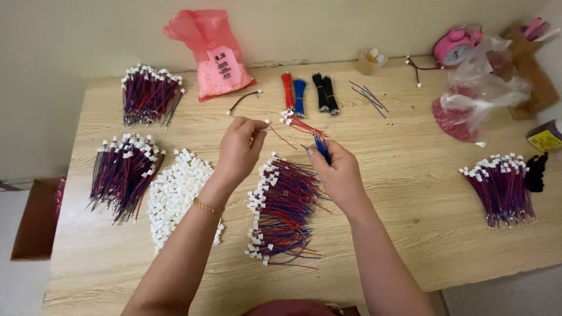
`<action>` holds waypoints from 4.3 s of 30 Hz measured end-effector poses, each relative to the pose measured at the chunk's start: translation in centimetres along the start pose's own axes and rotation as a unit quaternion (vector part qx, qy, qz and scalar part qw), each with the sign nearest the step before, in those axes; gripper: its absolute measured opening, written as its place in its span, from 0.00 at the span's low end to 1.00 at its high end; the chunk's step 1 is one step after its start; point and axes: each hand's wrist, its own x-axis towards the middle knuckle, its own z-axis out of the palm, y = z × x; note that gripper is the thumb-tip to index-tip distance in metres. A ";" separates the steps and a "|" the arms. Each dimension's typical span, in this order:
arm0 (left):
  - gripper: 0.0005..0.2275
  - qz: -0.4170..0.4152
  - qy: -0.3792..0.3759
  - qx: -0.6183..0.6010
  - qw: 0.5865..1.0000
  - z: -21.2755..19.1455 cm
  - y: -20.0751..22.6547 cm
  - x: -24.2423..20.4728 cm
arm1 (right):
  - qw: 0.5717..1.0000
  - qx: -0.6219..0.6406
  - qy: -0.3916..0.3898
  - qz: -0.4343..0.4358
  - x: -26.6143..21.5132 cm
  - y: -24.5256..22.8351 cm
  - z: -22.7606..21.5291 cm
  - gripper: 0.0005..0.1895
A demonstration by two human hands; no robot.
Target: The person assembles wire harnesses by inserting small white plastic connectors onto the ends of red and blue wires. They handle the wires and connectors by hand, organizing the finished bundles on the table.
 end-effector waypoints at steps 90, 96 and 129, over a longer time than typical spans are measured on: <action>0.08 -0.222 -0.074 -0.559 0.795 0.7 9.8 -5.6 | 0.918 -0.352 0.048 -0.177 -4.6 -5.0 -1.2 0.06; 0.07 -0.218 -0.076 -0.549 0.803 1.3 9.6 -5.9 | 0.933 -0.325 0.046 -0.146 -4.9 -4.7 -0.5 0.09; 0.04 -0.076 -0.137 0.239 0.958 9.9 -13.7 3.1 | 0.992 0.116 -0.036 0.022 0.9 2.3 -0.3 0.07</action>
